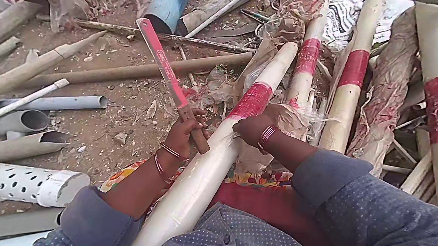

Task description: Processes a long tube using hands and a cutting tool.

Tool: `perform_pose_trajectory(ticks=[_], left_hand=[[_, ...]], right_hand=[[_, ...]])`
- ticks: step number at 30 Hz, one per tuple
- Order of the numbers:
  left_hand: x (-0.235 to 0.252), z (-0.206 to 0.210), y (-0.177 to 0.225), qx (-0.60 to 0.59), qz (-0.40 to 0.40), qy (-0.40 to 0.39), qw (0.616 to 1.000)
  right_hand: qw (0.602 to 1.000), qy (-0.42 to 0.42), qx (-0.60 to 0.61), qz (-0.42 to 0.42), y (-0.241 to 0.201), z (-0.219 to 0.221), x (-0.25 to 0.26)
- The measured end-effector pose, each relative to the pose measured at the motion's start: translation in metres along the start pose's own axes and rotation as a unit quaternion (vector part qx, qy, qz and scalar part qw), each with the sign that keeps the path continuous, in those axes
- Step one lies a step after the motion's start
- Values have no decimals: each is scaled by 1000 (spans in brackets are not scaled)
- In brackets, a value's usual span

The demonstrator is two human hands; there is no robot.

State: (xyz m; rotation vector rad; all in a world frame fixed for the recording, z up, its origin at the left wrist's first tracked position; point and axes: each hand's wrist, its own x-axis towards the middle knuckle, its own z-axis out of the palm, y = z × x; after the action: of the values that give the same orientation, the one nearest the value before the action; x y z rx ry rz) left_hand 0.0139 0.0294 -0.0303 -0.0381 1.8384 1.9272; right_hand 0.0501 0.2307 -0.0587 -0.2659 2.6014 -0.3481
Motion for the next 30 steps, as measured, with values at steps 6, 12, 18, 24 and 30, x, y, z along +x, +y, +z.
perform_pose_trajectory(ticks=[6,12,18,24,30], left_hand=[[-6,12,-5,-14,3,5,1000],[-15,15,-4,-18,10,29,999],[-14,15,3,-11,2,57,998],[5,10,-2,10,-11,71,997],[11,2,3,118,-38,49,991]], right_hand=[[996,45,29,76,45,3,6],[978,36,110,176,79,11,11],[954,21,248,165,101,2,7],[951,181,237,80,75,-41,-29],[984,77,155,-36,-9,2,0]])
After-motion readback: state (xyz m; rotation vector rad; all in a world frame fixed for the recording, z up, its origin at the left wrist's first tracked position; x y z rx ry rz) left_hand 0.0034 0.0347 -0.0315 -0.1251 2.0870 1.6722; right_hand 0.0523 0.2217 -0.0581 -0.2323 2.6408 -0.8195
